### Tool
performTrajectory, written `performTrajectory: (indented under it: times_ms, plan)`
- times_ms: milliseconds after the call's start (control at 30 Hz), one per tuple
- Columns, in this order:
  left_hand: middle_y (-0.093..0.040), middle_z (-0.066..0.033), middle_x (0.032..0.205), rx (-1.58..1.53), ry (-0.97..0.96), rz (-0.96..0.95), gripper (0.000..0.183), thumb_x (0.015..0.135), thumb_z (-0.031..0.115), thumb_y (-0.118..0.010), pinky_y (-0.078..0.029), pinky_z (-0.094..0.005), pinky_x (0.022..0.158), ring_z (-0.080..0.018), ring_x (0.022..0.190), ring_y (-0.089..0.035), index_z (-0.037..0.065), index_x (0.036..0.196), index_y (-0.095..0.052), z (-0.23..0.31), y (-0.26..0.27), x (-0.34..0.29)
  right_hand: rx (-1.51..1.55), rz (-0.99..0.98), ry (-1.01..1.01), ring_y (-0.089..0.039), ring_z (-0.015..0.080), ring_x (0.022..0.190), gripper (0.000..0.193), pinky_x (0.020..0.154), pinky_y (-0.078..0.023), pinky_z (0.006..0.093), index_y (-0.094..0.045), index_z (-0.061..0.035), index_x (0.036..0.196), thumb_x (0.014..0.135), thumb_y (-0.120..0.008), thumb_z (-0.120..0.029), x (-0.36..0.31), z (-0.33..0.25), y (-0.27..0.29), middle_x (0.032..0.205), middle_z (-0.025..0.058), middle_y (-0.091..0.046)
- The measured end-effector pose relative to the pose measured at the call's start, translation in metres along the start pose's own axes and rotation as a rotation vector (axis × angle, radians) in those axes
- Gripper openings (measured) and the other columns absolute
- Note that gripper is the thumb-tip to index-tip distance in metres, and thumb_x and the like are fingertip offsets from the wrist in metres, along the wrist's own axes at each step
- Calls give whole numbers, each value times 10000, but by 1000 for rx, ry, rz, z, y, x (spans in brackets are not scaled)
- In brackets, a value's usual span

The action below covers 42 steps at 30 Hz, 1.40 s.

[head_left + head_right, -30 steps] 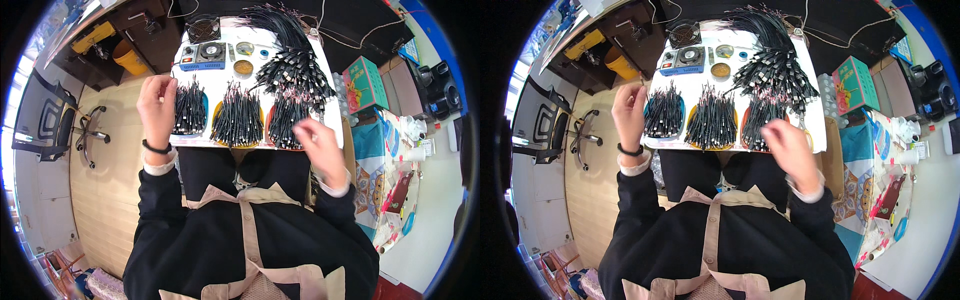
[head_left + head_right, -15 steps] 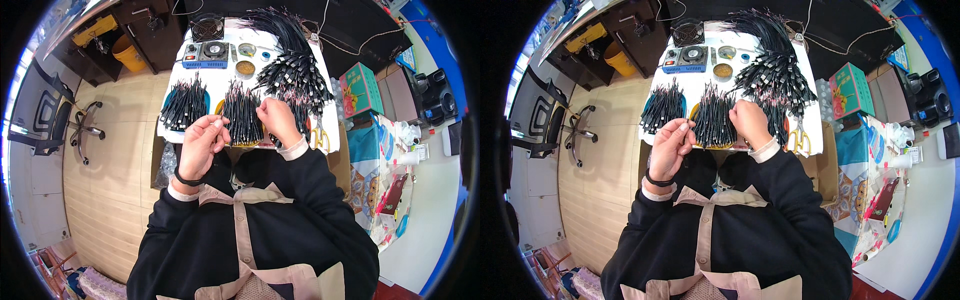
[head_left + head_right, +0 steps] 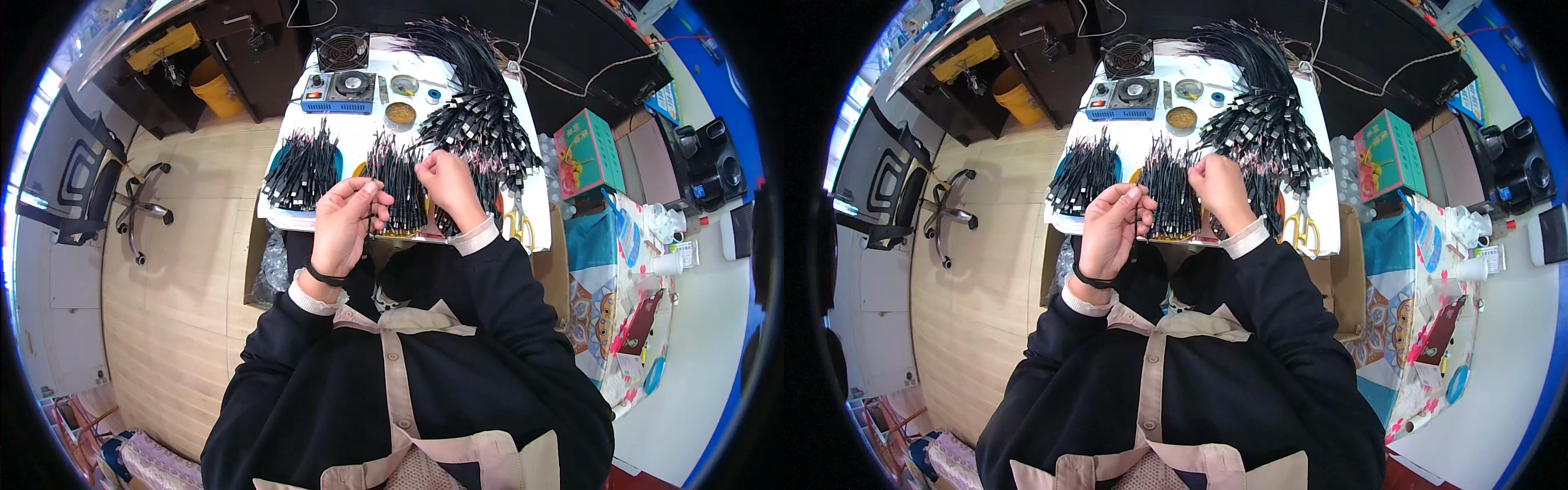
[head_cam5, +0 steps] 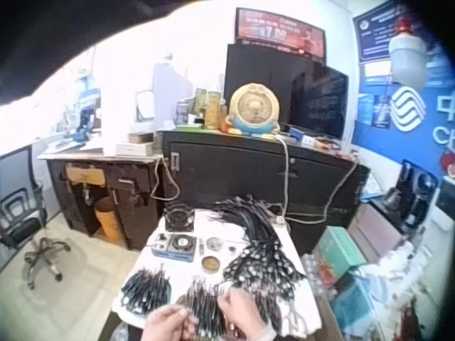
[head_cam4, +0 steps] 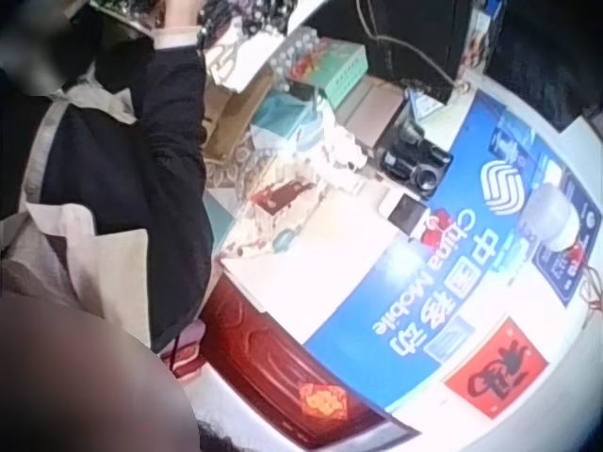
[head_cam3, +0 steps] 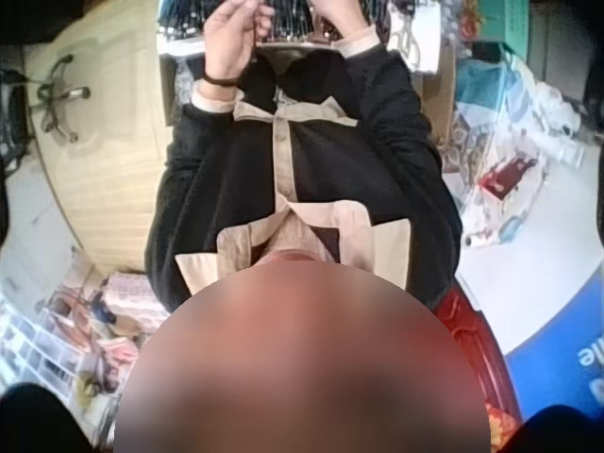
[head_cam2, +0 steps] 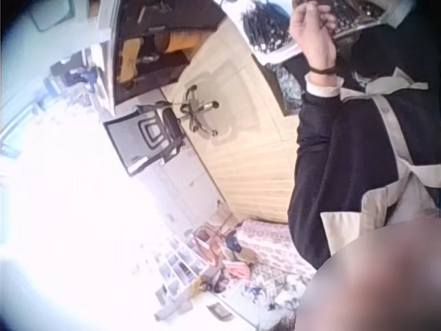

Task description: The person repeatedly picks up small black electronic components from a tray, manipulates them with both hands, and places them back into the tray. The task involves repetitive handling of similar-looking items without a visible final assembly or packaging step.

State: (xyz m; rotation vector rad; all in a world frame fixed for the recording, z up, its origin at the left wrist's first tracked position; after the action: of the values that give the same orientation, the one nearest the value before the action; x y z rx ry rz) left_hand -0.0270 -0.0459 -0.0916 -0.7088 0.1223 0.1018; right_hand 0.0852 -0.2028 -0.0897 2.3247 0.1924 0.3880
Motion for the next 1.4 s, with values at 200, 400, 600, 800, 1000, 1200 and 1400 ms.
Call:
performTrajectory:
  times_ms: [200, 400, 600, 800, 1000, 1200, 1400]
  plan:
    - [-674, -136, 974, -94, -35, 61, 129, 960, 102, -575, -579, -332, 782, -221, 878, -679, -3, 1027, -608, 8, -5, -3, 380, 24, 14, -617, 150, 577, 187, 557, -479, 289, -621, 28, 841, 863, -666, -152, -21, -43, 28, 659, 93, -650]
    - [-645, -198, 1116, -233, -64, -45, 177, 982, 92, -520, -522, -446, 953, -341, 1107, -618, -33, 1077, -601, 15, -35, -10, 905, -325, -181, -507, 10, 605, 92, 545, -415, 174, -577, -13, 920, 930, -625, -92, -96, -72, 14, 737, -33, -581]
    - [-667, -191, 1051, -231, 13, -97, 166, 972, 79, -536, -514, -400, 949, -331, 1076, -634, -34, 1067, -613, 7, -49, -20, 921, -310, -154, -506, 9, 627, 108, 563, -418, 166, -580, 0, 904, 927, -634, -91, -113, -74, 15, 749, -23, -580]
    - [-696, -115, 929, -67, -70, -39, 142, 929, 49, -608, -529, -255, 801, -179, 892, -679, -33, 1041, -635, 10, -46, -29, 742, -125, -41, -546, 22, 669, 110, 595, -457, 186, -633, 5, 921, 892, -683, -88, -98, -73, 65, 786, -5, -627]
    - [-703, -98, 896, 12, -50, -64, 160, 923, 59, -627, -539, -237, 723, -122, 784, -662, -43, 1043, -651, 7, -56, -37, 604, -161, 136, -573, 39, 715, 121, 617, -460, 182, -608, 6, 1001, 895, -657, -26, -78, -96, 78, 846, 1, -623]
    - [-700, -80, 864, 79, -88, -83, 144, 904, 46, -649, -496, -203, 663, -90, 696, -605, -31, 1024, -669, 10, -52, -39, 694, -94, 122, -569, 32, 677, 81, 544, -418, 180, -661, -5, 908, 846, -702, -38, -77, -96, 75, 804, 3, -632]
    - [-696, -87, 873, 158, -169, -73, 125, 901, 22, -643, -484, -207, 651, -99, 695, -596, -35, 1010, -669, 12, -56, -41, 734, -119, 132, -608, 55, 724, 75, 605, -471, 195, -654, 2, 934, 878, -677, -41, -80, -93, 75, 838, 27, -636]
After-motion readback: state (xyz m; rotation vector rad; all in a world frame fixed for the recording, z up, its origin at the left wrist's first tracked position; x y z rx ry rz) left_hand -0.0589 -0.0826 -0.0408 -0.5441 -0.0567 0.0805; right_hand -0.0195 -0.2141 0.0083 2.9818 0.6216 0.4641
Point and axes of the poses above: each hand's wrist, its own x-axis towards the middle knuckle, its own y-axis out of the back of the hand, z = x × y, the point moved 8 cm from there along x, towards the middle knuckle
